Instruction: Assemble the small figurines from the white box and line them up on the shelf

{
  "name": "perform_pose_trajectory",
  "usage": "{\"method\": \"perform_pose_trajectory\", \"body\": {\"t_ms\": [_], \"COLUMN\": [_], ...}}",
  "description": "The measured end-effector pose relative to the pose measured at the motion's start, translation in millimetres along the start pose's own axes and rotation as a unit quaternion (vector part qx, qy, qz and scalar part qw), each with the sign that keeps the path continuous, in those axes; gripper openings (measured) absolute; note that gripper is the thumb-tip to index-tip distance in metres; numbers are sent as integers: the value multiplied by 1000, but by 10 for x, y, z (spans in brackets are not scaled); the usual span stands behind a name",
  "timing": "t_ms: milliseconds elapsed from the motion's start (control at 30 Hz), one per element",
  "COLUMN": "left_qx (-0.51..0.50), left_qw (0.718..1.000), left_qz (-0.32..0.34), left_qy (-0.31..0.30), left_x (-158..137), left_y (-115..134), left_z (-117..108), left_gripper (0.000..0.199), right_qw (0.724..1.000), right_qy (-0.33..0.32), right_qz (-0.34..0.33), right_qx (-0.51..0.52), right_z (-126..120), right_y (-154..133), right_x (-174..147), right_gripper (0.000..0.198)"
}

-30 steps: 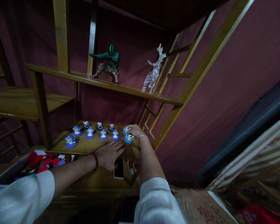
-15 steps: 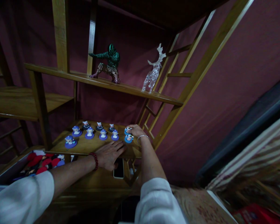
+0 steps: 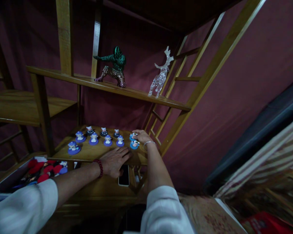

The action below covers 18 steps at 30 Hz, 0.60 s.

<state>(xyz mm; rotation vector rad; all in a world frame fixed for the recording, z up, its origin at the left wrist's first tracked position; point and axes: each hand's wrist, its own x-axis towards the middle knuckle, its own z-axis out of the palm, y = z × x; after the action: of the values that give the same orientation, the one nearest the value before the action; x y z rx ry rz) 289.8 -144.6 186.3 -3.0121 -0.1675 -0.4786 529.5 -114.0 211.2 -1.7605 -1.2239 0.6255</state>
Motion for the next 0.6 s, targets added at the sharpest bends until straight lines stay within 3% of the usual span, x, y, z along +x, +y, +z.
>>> {"method": "perform_pose_trajectory", "body": {"t_ms": [133,233,467,600], "left_qx": [-7,-8,-7,-9], "left_qw": [1000,1000,1000,1000], "left_qz": [2,3,3,-2], "left_qy": [7,12,19,17], "left_x": [-4,-6,-16,-26], "left_y": [0,4,-7,-8], "left_z": [-8,-10,23,17], "left_gripper": [71,68,66,66], "right_qw": [999,994,972,970], "right_qy": [37,100,199,220], "right_qz": [-6,-39,-122,-102], "right_qx": [20,-15,-12,22], "right_z": [-15,-36,25,154], "right_y": [-34,-38,78,195], "right_x": [-45,-112,-511,-752], "right_gripper": [39,33,33,40]}}
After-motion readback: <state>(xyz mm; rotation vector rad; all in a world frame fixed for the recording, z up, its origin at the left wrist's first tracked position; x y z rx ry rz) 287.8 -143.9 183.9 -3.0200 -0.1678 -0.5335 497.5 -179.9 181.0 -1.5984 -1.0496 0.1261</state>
